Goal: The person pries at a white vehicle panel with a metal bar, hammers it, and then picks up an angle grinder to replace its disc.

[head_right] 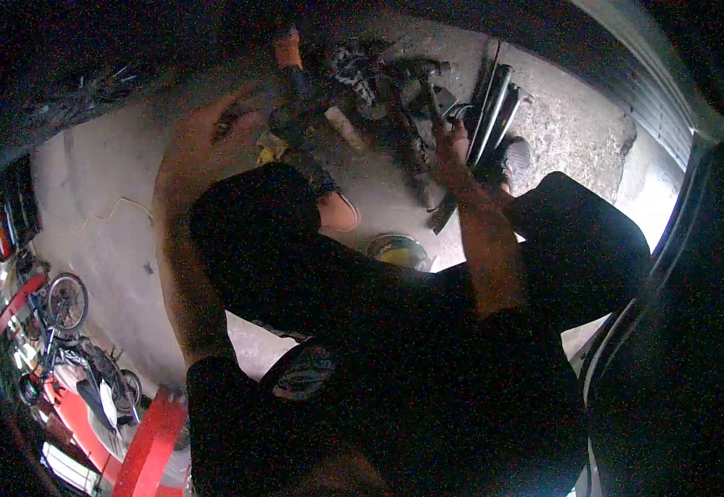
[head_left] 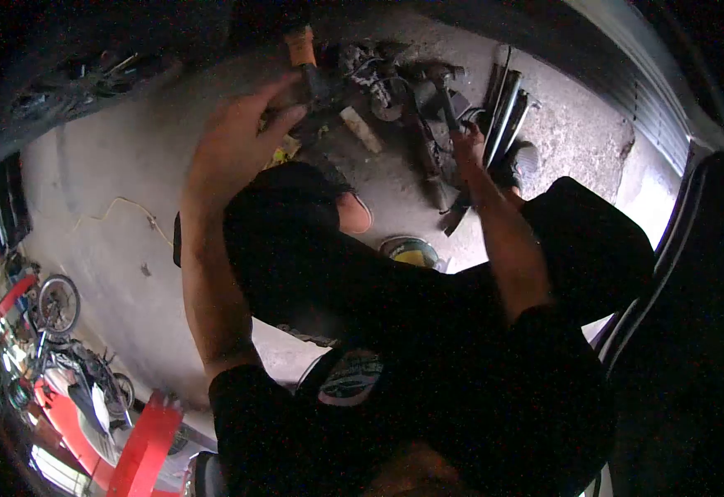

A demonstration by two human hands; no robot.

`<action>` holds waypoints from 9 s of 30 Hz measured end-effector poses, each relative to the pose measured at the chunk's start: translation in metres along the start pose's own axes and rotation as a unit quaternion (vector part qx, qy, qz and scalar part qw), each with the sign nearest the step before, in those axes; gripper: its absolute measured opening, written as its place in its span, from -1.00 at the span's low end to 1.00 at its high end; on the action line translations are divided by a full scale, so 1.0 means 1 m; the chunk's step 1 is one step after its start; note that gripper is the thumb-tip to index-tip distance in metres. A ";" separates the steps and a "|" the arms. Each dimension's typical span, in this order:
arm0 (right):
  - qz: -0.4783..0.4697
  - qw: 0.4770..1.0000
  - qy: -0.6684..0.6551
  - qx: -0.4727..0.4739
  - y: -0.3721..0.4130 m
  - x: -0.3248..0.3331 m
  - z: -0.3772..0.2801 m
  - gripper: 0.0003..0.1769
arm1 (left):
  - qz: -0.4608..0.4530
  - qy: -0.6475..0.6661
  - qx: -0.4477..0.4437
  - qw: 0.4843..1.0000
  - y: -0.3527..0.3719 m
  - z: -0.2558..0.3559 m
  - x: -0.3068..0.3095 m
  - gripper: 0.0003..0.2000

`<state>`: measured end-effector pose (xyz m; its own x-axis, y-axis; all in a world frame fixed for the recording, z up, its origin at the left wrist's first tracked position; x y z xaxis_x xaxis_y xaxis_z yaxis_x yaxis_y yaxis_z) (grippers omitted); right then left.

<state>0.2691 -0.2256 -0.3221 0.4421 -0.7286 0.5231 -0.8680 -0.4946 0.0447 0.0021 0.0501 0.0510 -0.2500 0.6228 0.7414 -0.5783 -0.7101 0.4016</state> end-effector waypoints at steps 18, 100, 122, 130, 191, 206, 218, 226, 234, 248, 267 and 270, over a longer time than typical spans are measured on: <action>-0.106 0.991 0.072 -0.046 -0.007 0.036 0.033 -0.57 | 0.048 -0.010 0.002 0.999 0.010 -0.011 0.016 -0.55; -0.547 0.833 -0.005 -0.085 0.064 0.100 -0.210 -0.50 | 0.104 0.019 0.188 0.976 -0.096 -0.281 -0.130 -0.40; -0.510 0.843 0.012 -0.170 0.091 0.165 -0.189 -0.25 | 0.293 0.227 0.450 0.813 -0.059 -0.457 -0.132 -0.55; -0.445 0.879 -0.080 -0.153 0.072 0.161 -0.201 -0.47 | 0.224 -0.100 -0.003 0.969 -0.127 -0.250 -0.192 -0.61; -0.400 0.903 -0.026 -0.158 0.072 0.134 -0.197 -0.63 | 0.450 0.271 0.235 0.818 -0.046 -0.455 -0.104 -0.27; -0.400 0.902 -0.034 -0.160 0.068 0.122 -0.195 -0.62 | 0.142 0.465 0.432 0.760 -0.058 -0.585 -0.126 -0.34; -0.401 0.902 -0.035 -0.157 0.065 0.121 -0.191 -0.62 | 0.114 -0.052 0.368 0.922 -0.115 -0.480 -0.159 -0.22; -0.398 0.903 -0.040 -0.158 0.062 0.117 -0.188 -0.62 | 0.353 0.057 0.211 0.909 -0.111 -0.506 -0.144 -0.13; -0.394 0.905 -0.038 -0.156 0.060 0.115 -0.188 -0.61 | 0.253 0.546 0.110 0.791 -0.120 -0.507 -0.127 -0.21; -0.371 0.918 -0.065 -0.121 0.046 0.120 -0.193 -0.60 | 0.184 0.181 0.256 0.932 -0.079 -0.631 -0.096 -0.33; -0.097 0.994 0.022 0.054 0.056 0.015 -0.041 -0.61 | 0.095 0.286 0.277 0.912 0.030 -0.326 -0.200 -0.61; -0.031 0.982 0.038 0.180 0.032 0.032 -0.071 -0.65 | 0.150 0.423 0.285 0.847 0.067 -0.274 -0.159 -0.64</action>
<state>0.2394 -0.2312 -0.2430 0.4613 -0.6619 0.5909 -0.6982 -0.6817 -0.2186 -0.2099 -0.0062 -0.1877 -0.9253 0.2280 0.3030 0.0181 -0.7716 0.6359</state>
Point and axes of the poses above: each hand's wrist, its own y-axis away from the middle knuckle, its own x-axis out of the back of the hand, z = x × y, the point moved 5 cm from there along -y, towards the middle knuckle, and after that the axes turned 15 degrees about x, right-handed, at the moved point
